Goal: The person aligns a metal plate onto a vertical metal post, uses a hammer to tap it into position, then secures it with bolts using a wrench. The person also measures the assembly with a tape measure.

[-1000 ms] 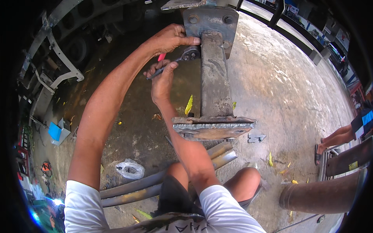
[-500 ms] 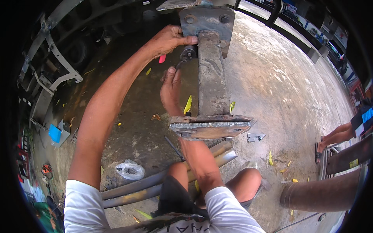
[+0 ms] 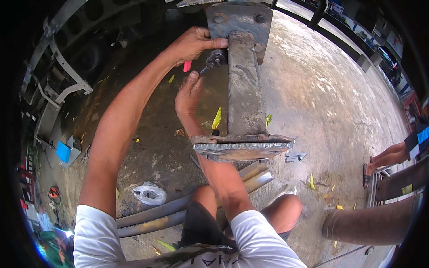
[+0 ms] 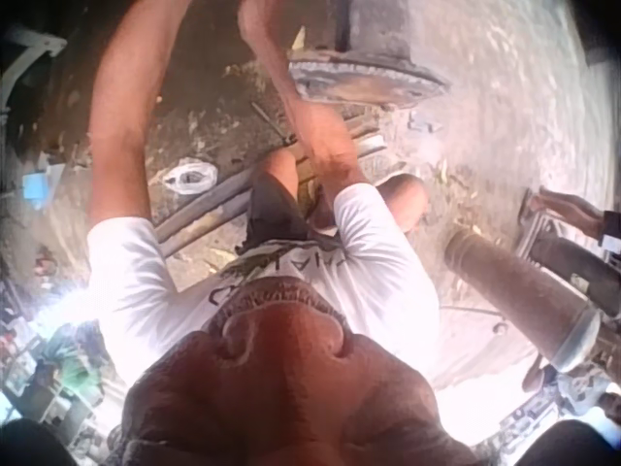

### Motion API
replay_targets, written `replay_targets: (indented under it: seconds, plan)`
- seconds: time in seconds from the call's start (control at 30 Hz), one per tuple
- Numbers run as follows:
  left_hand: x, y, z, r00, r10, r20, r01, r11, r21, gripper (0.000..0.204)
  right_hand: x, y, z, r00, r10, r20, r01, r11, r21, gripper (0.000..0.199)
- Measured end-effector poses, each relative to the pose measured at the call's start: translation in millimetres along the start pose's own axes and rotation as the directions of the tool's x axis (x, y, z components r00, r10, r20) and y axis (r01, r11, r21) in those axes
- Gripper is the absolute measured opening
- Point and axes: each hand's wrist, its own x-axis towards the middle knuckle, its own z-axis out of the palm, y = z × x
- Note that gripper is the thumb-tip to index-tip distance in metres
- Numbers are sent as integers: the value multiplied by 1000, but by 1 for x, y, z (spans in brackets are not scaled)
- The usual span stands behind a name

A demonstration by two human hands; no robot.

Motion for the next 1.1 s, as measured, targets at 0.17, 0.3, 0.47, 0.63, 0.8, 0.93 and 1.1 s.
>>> replay_targets:
  seconds: [0.17,0.3,0.47,0.63,0.8,0.93,1.1]
  plan:
    - [-11,-9,-20,996,-58,67,59,998,-19,43,-1,-39,-66,975,50,219,32,934,-357,43]
    - [-22,-5,-13,999,34,-1,-34,996,-85,47,12,-65,-107,939,-253,234,330,467,-820,50]
    - [-5,0,-1,999,50,0,-50,998,-46,41,5,-10,-31,997,-78,-8,67,892,-447,50]
    - [-5,5,-6,998,30,-48,-23,990,138,41,1,-8,-30,985,22,170,11,983,-186,45]
    - [-11,-14,-18,999,22,-48,-18,997,74,39,28,-45,-118,457,-402,794,371,-725,-580,43]
    - [-2,1,-7,999,18,-36,-18,1000,-12,39,16,-14,-53,987,-147,62,156,813,-562,43]
    - [-6,13,-1,1000,-1,-25,3,997,83,39,-3,-20,13,991,4,133,-40,962,269,44]
